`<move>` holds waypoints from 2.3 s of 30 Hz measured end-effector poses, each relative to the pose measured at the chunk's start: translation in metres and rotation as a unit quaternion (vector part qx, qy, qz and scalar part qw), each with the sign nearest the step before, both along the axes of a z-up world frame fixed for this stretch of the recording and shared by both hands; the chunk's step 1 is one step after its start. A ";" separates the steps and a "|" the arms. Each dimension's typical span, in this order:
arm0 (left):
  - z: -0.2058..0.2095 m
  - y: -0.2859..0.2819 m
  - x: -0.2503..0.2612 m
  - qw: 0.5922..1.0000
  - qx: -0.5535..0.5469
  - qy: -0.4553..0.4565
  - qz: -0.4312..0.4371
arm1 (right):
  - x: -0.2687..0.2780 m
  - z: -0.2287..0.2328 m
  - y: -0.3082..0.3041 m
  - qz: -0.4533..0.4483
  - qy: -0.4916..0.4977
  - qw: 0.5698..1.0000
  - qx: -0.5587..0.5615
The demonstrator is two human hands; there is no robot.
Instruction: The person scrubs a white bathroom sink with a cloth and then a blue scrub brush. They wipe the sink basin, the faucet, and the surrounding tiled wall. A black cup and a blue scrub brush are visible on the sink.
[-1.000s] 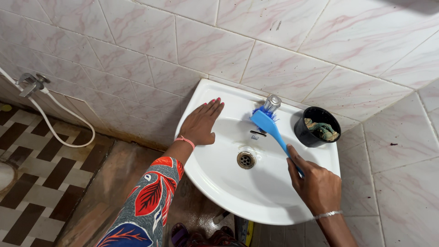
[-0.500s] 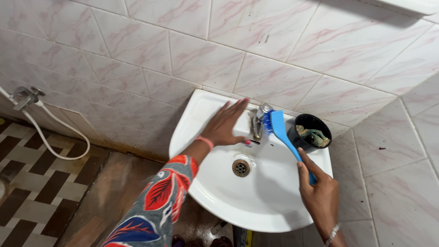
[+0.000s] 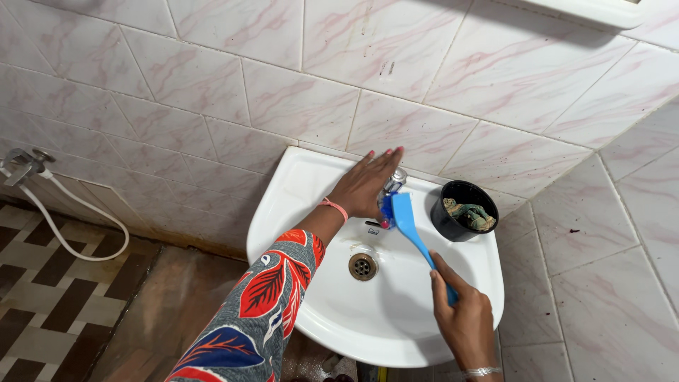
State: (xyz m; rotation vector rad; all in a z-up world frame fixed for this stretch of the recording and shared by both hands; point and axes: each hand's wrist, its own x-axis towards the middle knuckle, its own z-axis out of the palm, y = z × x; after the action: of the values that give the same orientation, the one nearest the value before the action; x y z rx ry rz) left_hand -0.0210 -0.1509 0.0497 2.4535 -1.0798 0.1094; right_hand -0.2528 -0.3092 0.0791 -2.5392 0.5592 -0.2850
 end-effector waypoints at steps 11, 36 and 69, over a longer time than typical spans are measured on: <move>0.007 0.001 -0.001 0.997 0.037 -0.050 -0.055 | 0.014 0.011 -0.014 0.121 0.000 0.985 -0.120; 0.003 -0.004 0.009 0.990 0.039 -0.117 -0.070 | 0.004 -0.027 -0.034 -0.067 0.046 0.961 0.265; 0.003 -0.006 0.003 0.994 0.028 -0.099 -0.044 | 0.036 -0.033 0.009 -0.014 -0.039 0.948 0.316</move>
State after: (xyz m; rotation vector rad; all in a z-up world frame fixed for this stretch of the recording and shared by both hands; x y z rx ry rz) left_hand -0.0182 -0.1569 0.0524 2.4809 -1.2880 0.3041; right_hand -0.2172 -0.3006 0.0461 -1.8929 0.5490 -0.1765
